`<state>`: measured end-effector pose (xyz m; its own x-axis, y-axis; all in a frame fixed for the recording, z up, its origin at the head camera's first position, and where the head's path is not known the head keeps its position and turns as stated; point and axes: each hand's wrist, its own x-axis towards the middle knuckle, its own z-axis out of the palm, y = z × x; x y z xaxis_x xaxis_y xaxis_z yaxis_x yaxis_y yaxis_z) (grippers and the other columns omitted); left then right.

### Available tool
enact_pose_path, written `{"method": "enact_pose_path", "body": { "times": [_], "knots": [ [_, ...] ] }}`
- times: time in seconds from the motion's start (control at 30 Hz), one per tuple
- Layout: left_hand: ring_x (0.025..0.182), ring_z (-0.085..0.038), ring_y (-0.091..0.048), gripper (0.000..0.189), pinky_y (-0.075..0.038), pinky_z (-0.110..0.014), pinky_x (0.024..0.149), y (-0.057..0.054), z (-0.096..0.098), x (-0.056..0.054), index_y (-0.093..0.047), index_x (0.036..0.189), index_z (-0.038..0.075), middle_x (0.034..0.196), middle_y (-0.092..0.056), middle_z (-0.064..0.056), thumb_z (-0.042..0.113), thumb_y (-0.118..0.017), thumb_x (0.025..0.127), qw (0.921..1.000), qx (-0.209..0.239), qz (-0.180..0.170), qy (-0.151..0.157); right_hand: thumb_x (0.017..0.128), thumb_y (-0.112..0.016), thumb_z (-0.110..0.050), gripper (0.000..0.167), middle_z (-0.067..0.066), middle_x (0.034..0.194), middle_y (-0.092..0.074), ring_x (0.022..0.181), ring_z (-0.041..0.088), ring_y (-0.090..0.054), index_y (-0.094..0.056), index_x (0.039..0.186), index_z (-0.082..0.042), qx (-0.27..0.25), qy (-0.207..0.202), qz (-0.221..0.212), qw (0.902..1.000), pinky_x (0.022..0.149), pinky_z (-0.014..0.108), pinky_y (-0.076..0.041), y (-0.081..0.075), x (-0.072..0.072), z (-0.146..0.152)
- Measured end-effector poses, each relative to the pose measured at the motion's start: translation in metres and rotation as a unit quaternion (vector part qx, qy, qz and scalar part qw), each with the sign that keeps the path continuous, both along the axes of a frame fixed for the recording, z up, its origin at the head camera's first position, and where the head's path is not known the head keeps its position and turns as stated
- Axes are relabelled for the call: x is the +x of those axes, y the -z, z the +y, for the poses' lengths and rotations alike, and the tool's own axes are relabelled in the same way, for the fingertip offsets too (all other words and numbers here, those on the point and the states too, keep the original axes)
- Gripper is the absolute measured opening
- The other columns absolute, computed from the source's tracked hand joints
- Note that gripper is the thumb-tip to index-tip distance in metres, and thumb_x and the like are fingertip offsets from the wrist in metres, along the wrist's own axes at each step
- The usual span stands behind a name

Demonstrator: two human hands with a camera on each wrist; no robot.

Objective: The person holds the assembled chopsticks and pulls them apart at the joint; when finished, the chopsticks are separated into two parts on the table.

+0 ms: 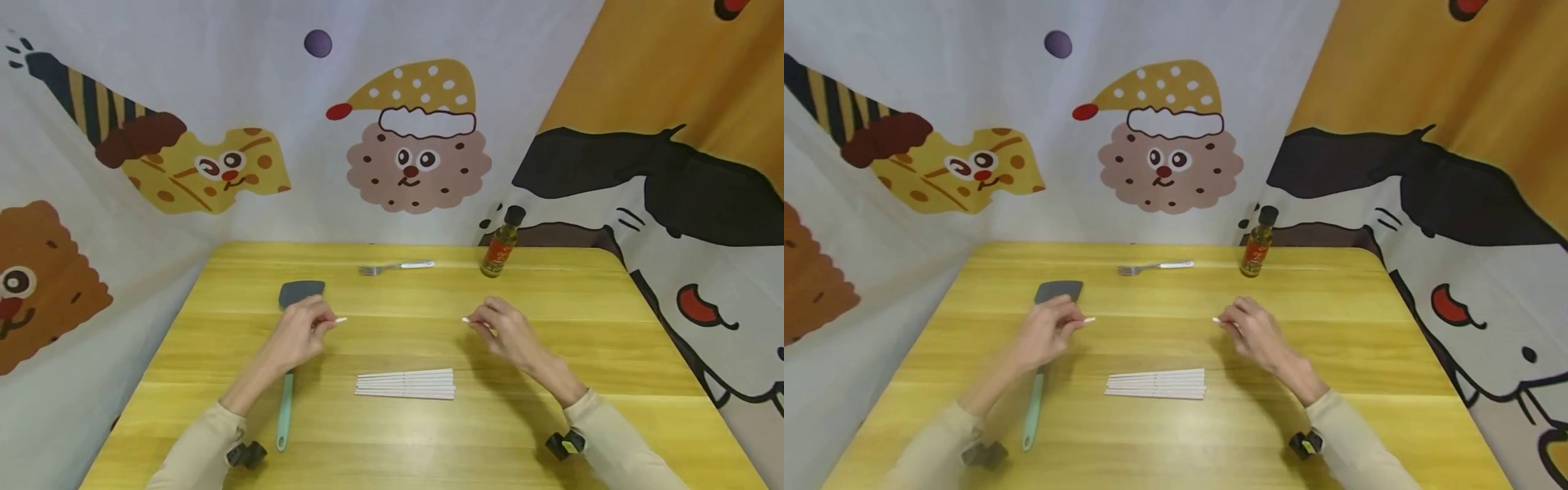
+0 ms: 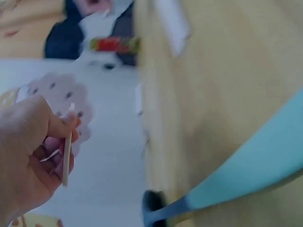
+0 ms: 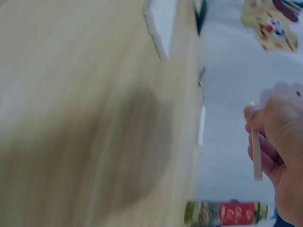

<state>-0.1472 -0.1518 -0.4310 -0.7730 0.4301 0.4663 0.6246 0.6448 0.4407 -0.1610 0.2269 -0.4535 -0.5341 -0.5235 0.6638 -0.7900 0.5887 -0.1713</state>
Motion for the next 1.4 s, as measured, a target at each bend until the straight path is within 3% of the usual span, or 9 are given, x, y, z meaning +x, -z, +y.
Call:
{"method": "enact_pose_path", "body": {
  "times": [0.13, 0.27, 0.37, 0.53, 0.83, 1.1, 1.4],
  "knots": [
    [0.070, -0.010, -0.058, 0.004, -0.051, -0.021, 0.060, -0.009, -0.009, -0.007, -0.075, 0.087, 0.004, 0.081, -0.063, -0.002, 0.002, -0.074, 0.090, 0.9998, -0.012, -0.017, -0.007, 0.079, -0.082, 0.002, 0.013, 0.002, 0.081, -0.066, 0.073, 0.013, -0.064, -0.076, 0.089, -0.005, 0.023, 0.017, -0.046, 0.9985, 0.062, 0.027, -0.056, -0.009, -0.002, 0.014],
    [0.075, -0.011, -0.057, 0.006, -0.051, -0.024, 0.063, -0.006, 0.000, -0.014, -0.076, 0.096, 0.004, 0.088, -0.064, -0.003, 0.002, -0.072, 0.092, 0.9984, -0.042, -0.033, -0.020, 0.085, -0.074, -0.001, 0.010, 0.002, 0.087, -0.068, 0.079, 0.015, -0.066, -0.075, 0.094, -0.005, 0.051, 0.032, -0.089, 0.9942, 0.068, 0.031, -0.059, -0.014, -0.004, 0.006],
    [0.075, -0.012, -0.055, 0.010, -0.050, -0.026, 0.063, -0.003, 0.006, -0.024, -0.077, 0.099, 0.004, 0.089, -0.063, -0.003, 0.000, -0.070, 0.093, 0.9976, -0.054, -0.036, -0.024, 0.084, -0.070, 0.004, 0.017, 0.004, 0.091, -0.069, 0.081, 0.016, -0.066, -0.076, 0.097, -0.006, 0.068, 0.033, -0.104, 0.9917, 0.069, 0.032, -0.059, -0.018, -0.011, 0.002],
    [0.076, -0.014, -0.057, 0.014, -0.051, -0.029, 0.065, -0.001, 0.014, -0.045, -0.076, 0.102, 0.002, 0.091, -0.064, -0.005, -0.003, -0.067, 0.093, 0.9961, -0.067, -0.054, -0.019, 0.085, -0.069, 0.009, 0.021, 0.008, 0.095, -0.071, 0.081, 0.019, -0.068, -0.076, 0.101, -0.003, 0.073, 0.026, -0.127, 0.9888, 0.067, 0.031, -0.059, -0.022, -0.032, -0.001],
    [0.081, -0.019, -0.062, 0.018, -0.056, -0.032, 0.071, 0.004, 0.027, -0.089, -0.077, 0.106, 0.001, 0.094, -0.066, -0.010, -0.003, -0.066, 0.092, 0.9911, -0.083, -0.103, 0.000, 0.088, -0.074, 0.002, 0.011, 0.011, 0.090, -0.073, 0.078, 0.022, -0.071, -0.077, 0.098, -0.002, 0.054, 0.035, -0.146, 0.9872, 0.066, 0.036, -0.060, -0.024, -0.075, -0.006],
    [0.092, -0.023, -0.064, 0.019, -0.057, -0.037, 0.081, 0.007, 0.042, -0.130, -0.076, 0.111, 0.005, 0.101, -0.068, -0.008, 0.002, -0.063, 0.097, 0.9810, -0.105, -0.162, -0.016, 0.088, -0.076, -0.001, 0.009, 0.011, 0.092, -0.076, 0.080, 0.023, -0.072, -0.078, 0.096, -0.004, 0.062, 0.064, -0.182, 0.9792, 0.072, 0.038, -0.061, -0.026, -0.106, -0.015],
    [0.095, -0.023, -0.066, 0.018, -0.057, -0.036, 0.086, 0.021, 0.064, -0.150, -0.076, 0.107, 0.005, 0.103, -0.073, -0.009, -0.001, -0.064, 0.094, 0.9767, -0.090, -0.195, -0.011, 0.087, -0.075, -0.001, 0.008, 0.012, 0.091, -0.077, 0.081, 0.024, -0.072, -0.079, 0.094, -0.003, 0.072, 0.075, -0.228, 0.9681, 0.076, 0.038, -0.061, -0.008, -0.129, -0.027]
  ]
}}
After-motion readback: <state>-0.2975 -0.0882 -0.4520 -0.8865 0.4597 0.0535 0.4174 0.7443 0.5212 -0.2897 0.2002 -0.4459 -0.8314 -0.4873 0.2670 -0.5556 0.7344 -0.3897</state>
